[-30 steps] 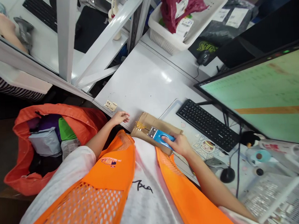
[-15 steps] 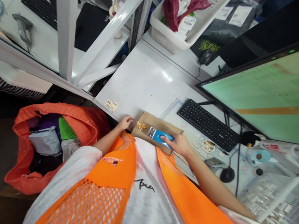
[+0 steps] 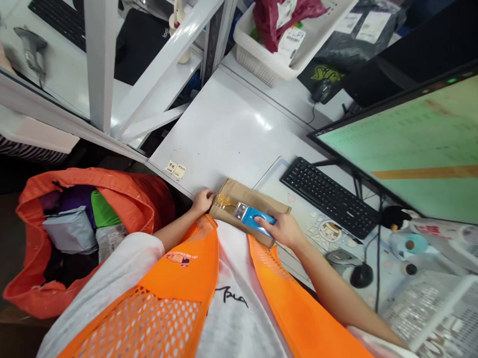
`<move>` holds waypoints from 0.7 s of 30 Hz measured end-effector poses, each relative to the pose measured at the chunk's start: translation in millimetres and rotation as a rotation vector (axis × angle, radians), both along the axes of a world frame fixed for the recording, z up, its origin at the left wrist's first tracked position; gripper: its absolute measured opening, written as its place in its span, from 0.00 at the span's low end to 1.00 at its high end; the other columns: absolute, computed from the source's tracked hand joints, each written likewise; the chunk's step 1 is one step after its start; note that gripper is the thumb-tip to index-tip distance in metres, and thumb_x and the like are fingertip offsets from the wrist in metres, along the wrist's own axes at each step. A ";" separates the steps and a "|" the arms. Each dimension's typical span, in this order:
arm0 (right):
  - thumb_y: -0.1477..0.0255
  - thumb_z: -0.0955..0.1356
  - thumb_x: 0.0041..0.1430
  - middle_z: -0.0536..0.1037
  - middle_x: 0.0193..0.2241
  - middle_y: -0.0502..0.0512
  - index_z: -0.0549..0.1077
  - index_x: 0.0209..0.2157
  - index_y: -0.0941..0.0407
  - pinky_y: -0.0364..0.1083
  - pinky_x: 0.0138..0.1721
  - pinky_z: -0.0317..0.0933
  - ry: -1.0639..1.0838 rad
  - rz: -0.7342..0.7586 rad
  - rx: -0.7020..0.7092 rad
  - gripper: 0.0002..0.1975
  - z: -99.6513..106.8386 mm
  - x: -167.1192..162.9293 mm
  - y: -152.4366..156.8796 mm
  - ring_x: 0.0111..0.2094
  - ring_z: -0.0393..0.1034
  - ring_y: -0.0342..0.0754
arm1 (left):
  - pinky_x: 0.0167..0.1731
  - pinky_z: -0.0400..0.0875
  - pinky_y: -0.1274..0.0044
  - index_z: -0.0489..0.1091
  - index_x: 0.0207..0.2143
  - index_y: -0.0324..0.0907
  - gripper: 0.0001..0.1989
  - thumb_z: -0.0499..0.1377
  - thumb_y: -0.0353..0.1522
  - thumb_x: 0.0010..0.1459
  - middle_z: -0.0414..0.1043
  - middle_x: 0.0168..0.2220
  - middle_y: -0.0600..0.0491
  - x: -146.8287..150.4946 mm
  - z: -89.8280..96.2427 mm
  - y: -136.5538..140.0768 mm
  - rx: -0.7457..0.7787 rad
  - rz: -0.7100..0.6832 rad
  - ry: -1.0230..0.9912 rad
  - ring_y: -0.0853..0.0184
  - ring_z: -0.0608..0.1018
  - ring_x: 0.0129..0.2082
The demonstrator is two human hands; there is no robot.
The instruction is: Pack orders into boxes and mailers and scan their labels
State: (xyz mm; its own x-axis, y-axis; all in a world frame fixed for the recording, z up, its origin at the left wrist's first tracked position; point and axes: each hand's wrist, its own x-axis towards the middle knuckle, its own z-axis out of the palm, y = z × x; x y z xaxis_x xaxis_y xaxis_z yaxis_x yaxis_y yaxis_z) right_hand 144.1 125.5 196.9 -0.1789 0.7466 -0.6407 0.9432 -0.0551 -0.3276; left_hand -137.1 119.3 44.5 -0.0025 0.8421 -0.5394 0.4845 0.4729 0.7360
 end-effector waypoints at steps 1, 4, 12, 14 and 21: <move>0.35 0.56 0.60 0.71 0.19 0.55 0.63 0.22 0.51 0.48 0.28 0.55 -0.008 0.005 0.000 0.34 -0.4 -0.2 -0.2 0.23 0.67 0.50 | 0.56 0.74 0.68 0.79 0.46 0.41 0.11 0.56 0.30 0.70 0.82 0.48 0.45 1.2 4.2 -0.5 -0.002 -0.021 -0.010 0.59 0.82 0.49; 0.35 0.55 0.61 0.74 0.21 0.57 0.67 0.25 0.52 0.48 0.29 0.54 -0.034 0.021 0.007 0.35 -1.5 -1.2 0.0 0.24 0.68 0.51 | 0.57 0.74 0.70 0.78 0.50 0.43 0.15 0.51 0.32 0.73 0.83 0.51 0.47 2.2 19.9 -3.4 -0.001 -0.110 -0.044 0.60 0.82 0.52; 0.42 0.61 0.65 0.82 0.29 0.61 0.75 0.31 0.54 0.47 0.32 0.56 -0.077 0.087 -0.003 0.30 6.4 -12.1 -3.4 0.31 0.76 0.54 | 0.69 0.60 0.68 0.67 0.67 0.40 0.23 0.51 0.37 0.75 0.71 0.67 0.43 18.3 69.8 92.3 0.183 -0.329 -0.040 0.56 0.72 0.67; 0.44 0.62 0.66 0.83 0.32 0.63 0.77 0.35 0.55 0.47 0.33 0.57 -0.091 0.100 -0.005 0.29 11.8 -18.3 -8.8 0.34 0.78 0.56 | 0.69 0.59 0.69 0.68 0.67 0.39 0.24 0.51 0.37 0.75 0.70 0.67 0.44 57.6 73.1 123.9 0.283 -0.620 -0.130 0.56 0.71 0.68; 0.44 0.62 0.68 0.84 0.37 0.67 0.77 0.43 0.57 0.49 0.38 0.60 -0.111 0.099 -0.046 0.30 29.4 -27.9 -32.3 0.38 0.80 0.60 | 0.59 0.71 0.71 0.80 0.55 0.44 0.16 0.61 0.37 0.68 0.80 0.58 0.47 171.7 33.9 121.1 0.034 -1.084 -0.214 0.53 0.81 0.57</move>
